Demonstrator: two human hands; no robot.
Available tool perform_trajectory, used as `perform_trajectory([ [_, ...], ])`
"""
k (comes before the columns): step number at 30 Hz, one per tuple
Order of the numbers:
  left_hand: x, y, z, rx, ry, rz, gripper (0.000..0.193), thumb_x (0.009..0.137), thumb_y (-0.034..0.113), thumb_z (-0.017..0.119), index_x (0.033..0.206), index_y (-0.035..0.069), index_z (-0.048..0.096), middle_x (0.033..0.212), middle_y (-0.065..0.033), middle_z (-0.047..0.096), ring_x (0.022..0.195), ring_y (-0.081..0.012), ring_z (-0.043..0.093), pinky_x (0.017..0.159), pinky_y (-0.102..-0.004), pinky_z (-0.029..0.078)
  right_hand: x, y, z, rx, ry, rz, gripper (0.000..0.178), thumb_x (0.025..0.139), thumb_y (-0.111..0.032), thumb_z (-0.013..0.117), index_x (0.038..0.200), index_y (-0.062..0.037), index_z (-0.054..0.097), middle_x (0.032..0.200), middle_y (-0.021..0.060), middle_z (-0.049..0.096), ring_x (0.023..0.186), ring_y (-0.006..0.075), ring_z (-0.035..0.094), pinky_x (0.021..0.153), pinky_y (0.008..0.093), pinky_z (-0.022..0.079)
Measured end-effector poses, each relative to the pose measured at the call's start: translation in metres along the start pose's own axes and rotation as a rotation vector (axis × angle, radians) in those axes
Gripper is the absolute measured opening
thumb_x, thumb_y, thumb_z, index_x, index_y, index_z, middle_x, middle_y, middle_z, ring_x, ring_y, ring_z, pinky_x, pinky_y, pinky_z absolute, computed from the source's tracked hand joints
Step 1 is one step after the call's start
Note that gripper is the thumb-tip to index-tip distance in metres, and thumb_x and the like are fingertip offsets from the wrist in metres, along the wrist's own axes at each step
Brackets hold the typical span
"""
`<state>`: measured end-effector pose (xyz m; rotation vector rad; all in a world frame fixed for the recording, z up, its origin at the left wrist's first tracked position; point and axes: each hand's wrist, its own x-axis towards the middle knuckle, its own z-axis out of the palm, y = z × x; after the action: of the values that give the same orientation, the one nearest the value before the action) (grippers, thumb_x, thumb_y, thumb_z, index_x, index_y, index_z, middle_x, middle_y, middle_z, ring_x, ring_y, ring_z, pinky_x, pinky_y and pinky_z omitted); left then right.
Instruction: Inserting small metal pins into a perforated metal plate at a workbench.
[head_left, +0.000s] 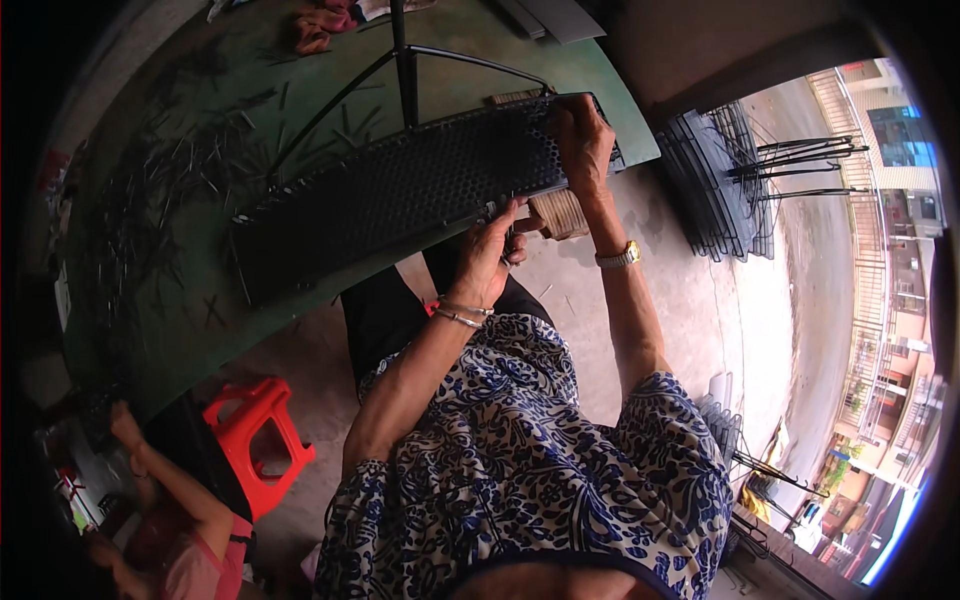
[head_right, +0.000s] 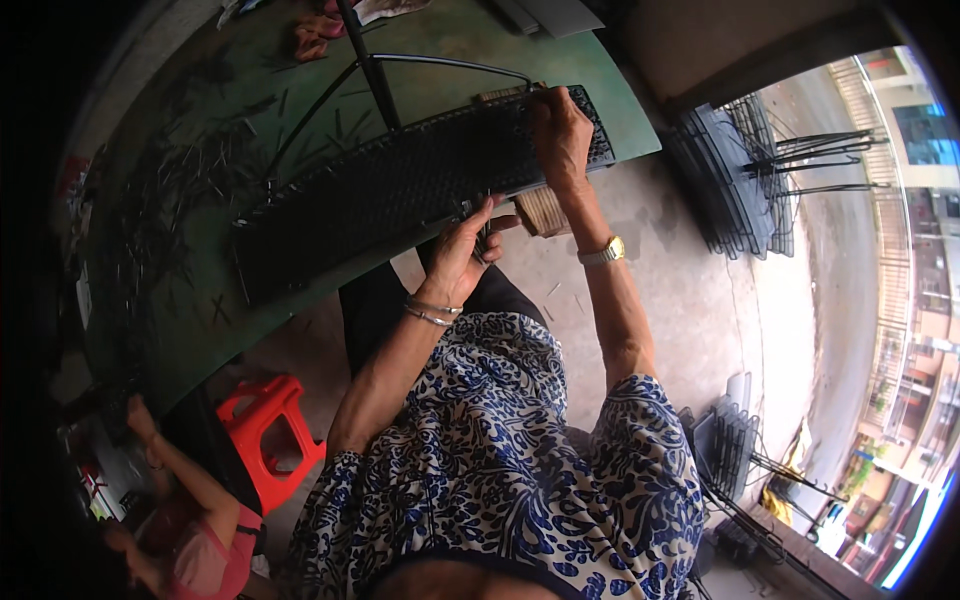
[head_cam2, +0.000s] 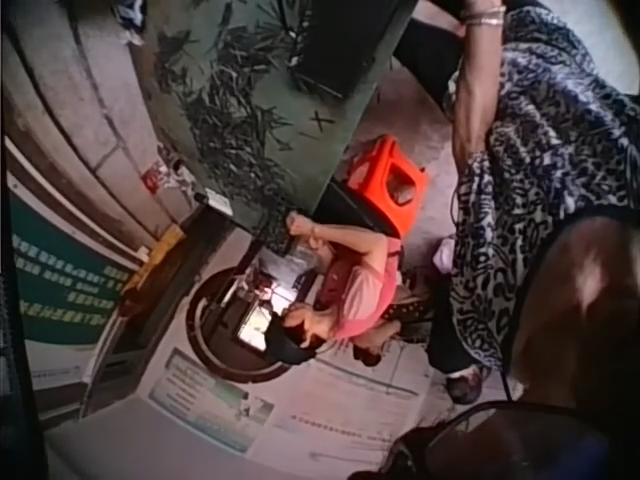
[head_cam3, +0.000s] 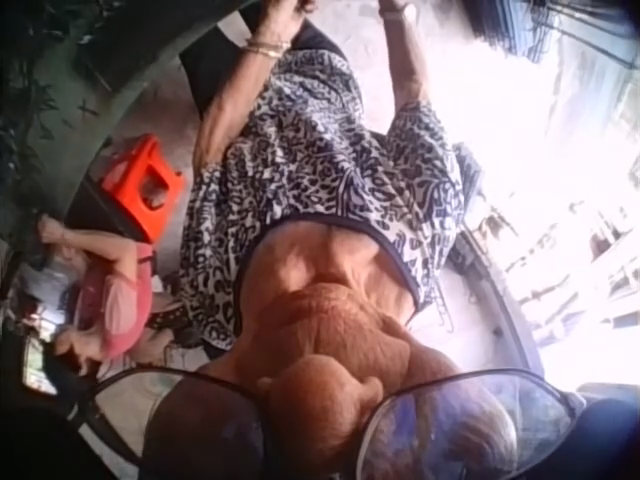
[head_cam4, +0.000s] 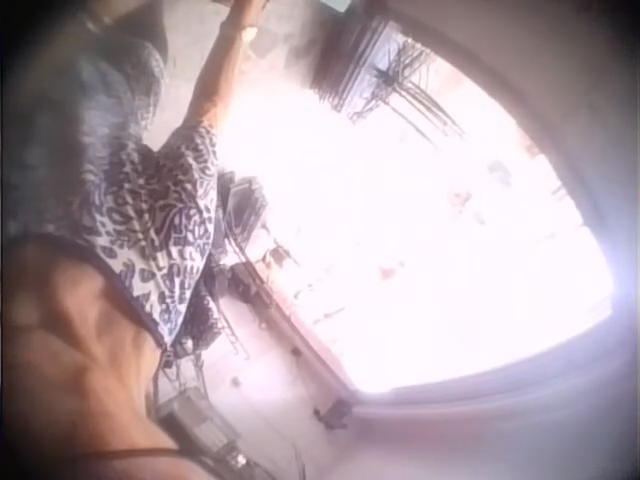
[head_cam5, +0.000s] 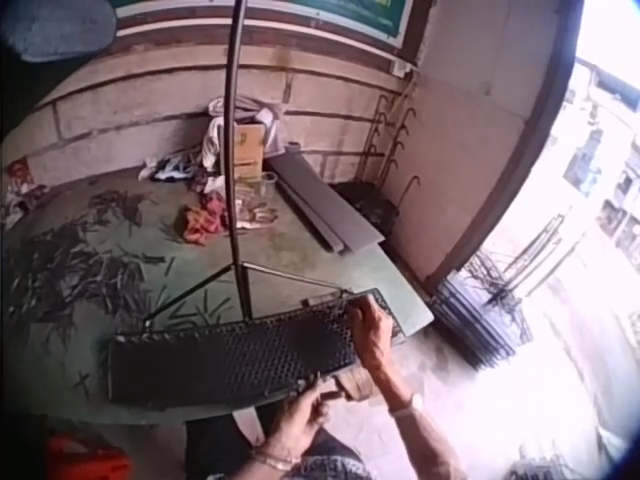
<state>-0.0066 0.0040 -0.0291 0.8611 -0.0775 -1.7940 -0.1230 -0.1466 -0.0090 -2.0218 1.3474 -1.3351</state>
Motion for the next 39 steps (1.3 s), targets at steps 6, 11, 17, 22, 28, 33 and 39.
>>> perform_trajectory([
  [6, -0.003, 0.002, 0.000, -0.011, 0.024, 0.005, 0.025, 0.092, 0.029, 0.061, 0.105, 0.007, 0.062, 0.092, -0.0126, 0.066, 0.059, -0.0054, 0.041, 0.050, -0.0184, 0.032, -0.001, 0.006, 0.004, 0.009, -0.022, 0.013, 0.008, 0.090, -0.008, 0.056, 0.094, -0.0026, 0.059, 0.076, 0.0086, 0.066, 0.067, 0.0143, 0.064, 0.064, 0.0273, 0.049],
  [11, -0.001, -0.001, -0.005, -0.016, 0.006, 0.019, 0.023, 0.093, 0.026, 0.060, 0.103, 0.005, 0.061, 0.093, -0.0128, 0.066, 0.059, -0.0055, 0.042, 0.050, -0.0191, 0.032, -0.001, 0.007, 0.003, -0.035, -0.004, -0.032, 0.009, 0.090, -0.009, 0.057, 0.096, -0.0034, 0.058, 0.078, 0.0092, 0.066, 0.069, 0.0169, 0.064, 0.067, 0.0293, 0.050],
  [17, -0.001, -0.002, -0.005, -0.020, -0.001, 0.022, 0.022, 0.094, 0.025, 0.059, 0.102, 0.005, 0.061, 0.091, -0.0117, 0.067, 0.063, -0.0069, 0.049, 0.052, -0.0201, 0.037, 0.004, 0.009, -0.001, -0.122, -0.006, -0.132, 0.012, 0.089, -0.011, 0.060, 0.097, -0.0041, 0.057, 0.079, 0.0113, 0.065, 0.071, 0.0233, 0.063, 0.066, 0.0325, 0.049],
  [22, -0.007, 0.002, 0.000, 0.032, 0.043, 0.009, 0.023, 0.094, 0.026, 0.058, 0.103, 0.006, 0.060, 0.090, -0.0110, 0.068, 0.068, -0.0090, 0.057, 0.057, -0.0222, 0.045, 0.005, 0.008, -0.001, -0.086, -0.052, -0.098, 0.012, 0.089, -0.011, 0.060, 0.099, -0.0052, 0.057, 0.080, 0.0115, 0.065, 0.072, 0.0231, 0.063, 0.066, 0.0326, 0.048],
  [28, -0.001, -0.008, -0.008, 0.008, 0.017, 0.053, 0.023, 0.096, 0.025, 0.054, 0.107, 0.005, 0.059, 0.093, -0.0124, 0.069, 0.076, -0.0150, 0.063, 0.065, -0.0273, 0.051, 0.001, 0.011, 0.002, -0.078, -0.114, -0.111, 0.012, 0.089, -0.012, 0.060, 0.100, -0.0068, 0.060, 0.083, 0.0123, 0.063, 0.076, 0.0256, 0.063, 0.069, 0.0344, 0.048],
  [33, -0.004, -0.008, -0.008, 0.054, 0.040, 0.113, 0.020, 0.096, 0.021, 0.053, 0.105, 0.005, 0.061, 0.092, -0.0104, 0.069, 0.077, -0.0167, 0.065, 0.065, -0.0279, 0.051, -0.001, 0.015, 0.000, -0.413, -0.040, -0.350, 0.011, 0.085, -0.016, 0.063, 0.092, -0.0079, 0.064, 0.085, 0.0104, 0.059, 0.080, 0.0271, 0.059, 0.069, 0.0366, 0.047],
  [39, -0.012, -0.003, 0.002, 0.097, 0.043, 0.183, 0.019, 0.094, 0.024, 0.056, 0.101, 0.007, 0.062, 0.089, -0.0077, 0.070, 0.074, -0.0143, 0.066, 0.062, -0.0261, 0.049, -0.011, -0.015, -0.015, -0.275, -0.202, -0.068, 0.018, 0.088, -0.022, 0.064, 0.096, -0.0060, 0.067, 0.081, 0.0091, 0.058, 0.075, 0.0205, 0.057, 0.067, 0.0325, 0.045],
])
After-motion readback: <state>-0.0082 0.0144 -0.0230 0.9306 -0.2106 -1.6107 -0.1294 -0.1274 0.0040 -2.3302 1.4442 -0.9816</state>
